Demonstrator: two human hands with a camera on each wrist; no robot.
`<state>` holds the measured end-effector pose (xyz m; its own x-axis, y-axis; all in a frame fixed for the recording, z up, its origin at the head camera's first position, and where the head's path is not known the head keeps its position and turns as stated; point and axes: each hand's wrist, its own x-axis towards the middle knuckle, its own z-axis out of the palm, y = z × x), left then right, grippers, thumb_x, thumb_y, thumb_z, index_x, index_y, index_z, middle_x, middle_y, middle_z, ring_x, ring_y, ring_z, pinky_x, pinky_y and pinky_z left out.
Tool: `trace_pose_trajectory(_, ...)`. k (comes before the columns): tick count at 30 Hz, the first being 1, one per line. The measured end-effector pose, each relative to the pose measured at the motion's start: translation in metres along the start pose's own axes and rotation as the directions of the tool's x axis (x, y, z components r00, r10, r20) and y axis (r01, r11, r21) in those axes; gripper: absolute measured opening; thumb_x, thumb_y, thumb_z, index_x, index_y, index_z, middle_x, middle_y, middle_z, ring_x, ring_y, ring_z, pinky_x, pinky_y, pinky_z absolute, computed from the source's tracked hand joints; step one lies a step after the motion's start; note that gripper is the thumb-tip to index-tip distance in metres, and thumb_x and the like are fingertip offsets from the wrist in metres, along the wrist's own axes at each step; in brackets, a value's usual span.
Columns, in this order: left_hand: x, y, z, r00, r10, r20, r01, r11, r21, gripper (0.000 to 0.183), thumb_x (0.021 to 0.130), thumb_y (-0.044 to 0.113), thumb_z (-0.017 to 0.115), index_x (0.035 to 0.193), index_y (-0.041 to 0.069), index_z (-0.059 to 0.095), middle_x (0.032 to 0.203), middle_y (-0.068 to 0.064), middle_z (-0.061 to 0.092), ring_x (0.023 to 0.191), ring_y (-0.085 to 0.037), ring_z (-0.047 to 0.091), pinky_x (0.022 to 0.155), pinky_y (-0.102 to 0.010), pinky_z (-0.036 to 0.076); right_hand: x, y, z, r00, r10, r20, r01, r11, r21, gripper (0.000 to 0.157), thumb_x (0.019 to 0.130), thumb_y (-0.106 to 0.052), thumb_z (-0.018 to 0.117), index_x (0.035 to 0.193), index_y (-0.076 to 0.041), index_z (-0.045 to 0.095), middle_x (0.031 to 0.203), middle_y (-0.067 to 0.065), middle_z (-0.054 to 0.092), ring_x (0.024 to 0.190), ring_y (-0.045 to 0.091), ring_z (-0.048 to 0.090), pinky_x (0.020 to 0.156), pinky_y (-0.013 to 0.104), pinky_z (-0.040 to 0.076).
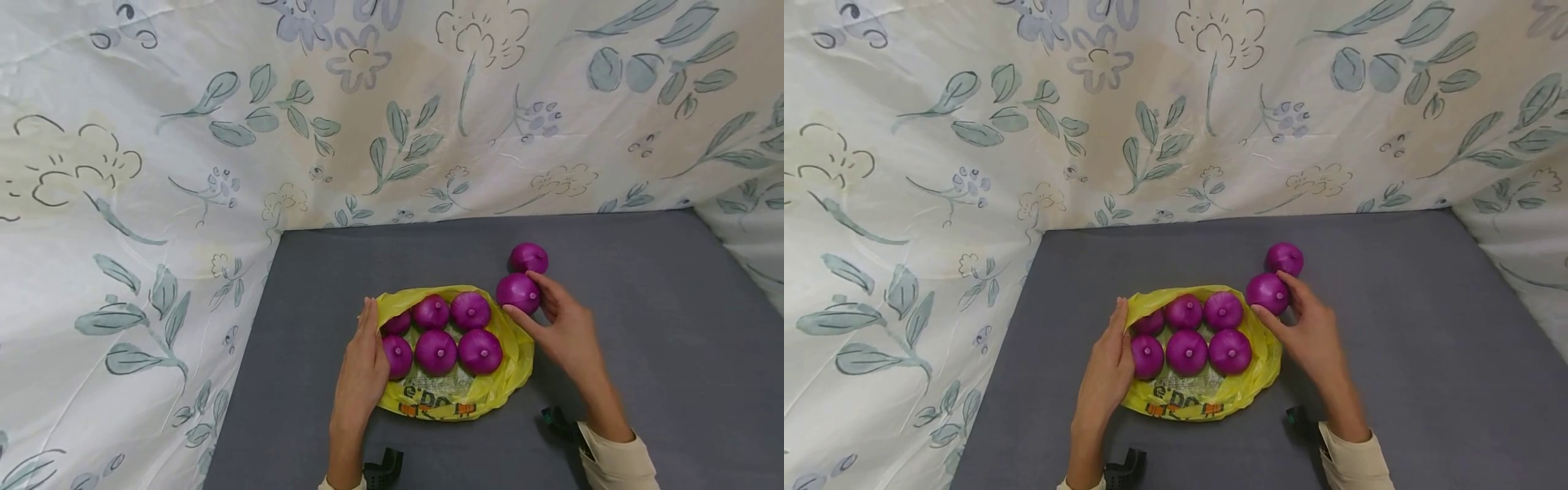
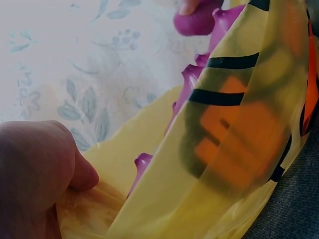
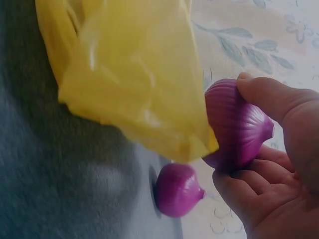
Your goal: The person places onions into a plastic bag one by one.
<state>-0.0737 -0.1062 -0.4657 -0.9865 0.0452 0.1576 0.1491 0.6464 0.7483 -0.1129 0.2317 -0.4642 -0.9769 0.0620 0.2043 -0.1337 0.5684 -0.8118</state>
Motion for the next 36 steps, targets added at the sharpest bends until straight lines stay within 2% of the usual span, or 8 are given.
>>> trace_pose_trajectory(5, -0.001, 0.001, 0.0, 1.0, 0.0, 0.001, 0.0, 1.0, -0.003, 0.059, 0.114, 0.01, 0.041, 0.169, 0.021, 0.023, 0.174, 0.004, 0.02, 0.159, -0.018, 0.025, 0.11, -0.049, 0.046, -0.004, -0.007, 0.006, 0.999, -0.041, 0.016, 0.04, 0.998, 0.039, 0.077, 0.089, -0.03, 0.089, 0.156, -0.015, 0.054, 0.15, 0.021, 0.06, 0.138, 0.038, 0.057, 0.1, 0.015, 0.044)
trace_pose_trajectory(10, -0.001, 0.0, 0.0, 1.0, 0.001, 0.009, -0.001, 1.0, -0.011, 0.058, 0.114, 0.009, 0.04, 0.169, 0.018, 0.023, 0.174, 0.002, 0.02, 0.16, -0.019, 0.024, 0.12, -0.049, 0.037, -0.008, -0.015, 0.011, 0.996, -0.077, 0.041, 0.074, 0.994, 0.083, 0.076, 0.088, -0.025, 0.089, 0.155, -0.015, 0.055, 0.148, 0.017, 0.062, 0.137, 0.034, 0.059, 0.099, 0.009, 0.042)
trace_pose_trajectory(12, -0.001, 0.001, 0.0, 1.0, 0.002, 0.013, -0.001, 1.0, -0.014, 0.057, 0.115, 0.01, 0.04, 0.169, 0.017, 0.023, 0.174, 0.002, 0.02, 0.16, -0.019, 0.024, 0.123, -0.048, 0.033, -0.01, -0.018, 0.013, 0.995, -0.087, 0.047, 0.083, 0.992, 0.095, 0.076, 0.088, -0.024, 0.09, 0.155, -0.016, 0.055, 0.147, 0.015, 0.063, 0.137, 0.031, 0.059, 0.099, 0.01, 0.043)
trace_pose_trajectory(18, -0.001, 0.002, 0.0, 1.0, 0.005, 0.011, -0.005, 1.0, -0.02, 0.057, 0.115, 0.01, 0.04, 0.169, 0.018, 0.023, 0.174, 0.002, 0.02, 0.16, -0.018, 0.023, 0.124, -0.048, 0.031, -0.016, -0.03, 0.019, 0.991, -0.115, 0.061, 0.106, 0.984, 0.142, 0.075, 0.087, -0.021, 0.09, 0.154, -0.023, 0.056, 0.147, 0.01, 0.064, 0.137, 0.025, 0.059, 0.101, 0.015, 0.046)
trace_pose_trajectory(24, -0.003, 0.003, -0.001, 1.0, 0.008, 0.015, -0.007, 1.0, -0.023, 0.058, 0.114, 0.01, 0.04, 0.169, 0.017, 0.023, 0.174, 0.002, 0.019, 0.16, -0.018, 0.023, 0.123, -0.049, 0.032, -0.023, -0.044, 0.028, 0.982, -0.156, 0.105, 0.132, 0.97, 0.205, 0.076, 0.086, -0.018, 0.091, 0.154, -0.019, 0.056, 0.146, 0.007, 0.065, 0.135, 0.023, 0.062, 0.101, 0.017, 0.047)
trace_pose_trajectory(28, -0.003, 0.004, -0.002, 1.0, 0.011, 0.014, -0.011, 1.0, -0.024, 0.058, 0.115, 0.01, 0.039, 0.169, 0.018, 0.022, 0.174, 0.003, 0.019, 0.16, -0.018, 0.023, 0.12, -0.049, 0.036, -0.027, -0.052, 0.035, 0.97, -0.198, 0.14, 0.159, 0.955, 0.252, 0.076, 0.086, -0.017, 0.091, 0.154, -0.017, 0.055, 0.148, 0.004, 0.063, 0.135, 0.023, 0.062, 0.101, 0.021, 0.049)
trace_pose_trajectory(33, -0.003, 0.005, -0.002, 1.0, 0.015, 0.009, -0.015, 1.0, -0.018, 0.058, 0.115, 0.01, 0.039, 0.169, 0.018, 0.022, 0.174, 0.002, 0.019, 0.159, -0.019, 0.024, 0.109, -0.049, 0.046, -0.032, -0.06, 0.041, 0.961, -0.212, 0.177, 0.163, 0.953, 0.256, 0.077, 0.086, -0.023, 0.091, 0.154, -0.025, 0.056, 0.147, -0.001, 0.061, 0.126, 0.021, 0.068, 0.096, 0.032, 0.057)
trace_pose_trajectory(36, -0.004, 0.005, -0.002, 1.0, 0.015, 0.007, -0.015, 1.0, -0.012, 0.059, 0.114, 0.009, 0.041, 0.169, 0.018, 0.023, 0.174, 0.002, 0.019, 0.159, -0.019, 0.024, 0.106, -0.049, 0.047, -0.035, -0.064, 0.045, 0.95, -0.236, 0.207, 0.18, 0.95, 0.255, 0.077, 0.086, -0.025, 0.091, 0.154, -0.026, 0.055, 0.148, -0.001, 0.06, 0.125, 0.022, 0.068, 0.094, 0.04, 0.059)
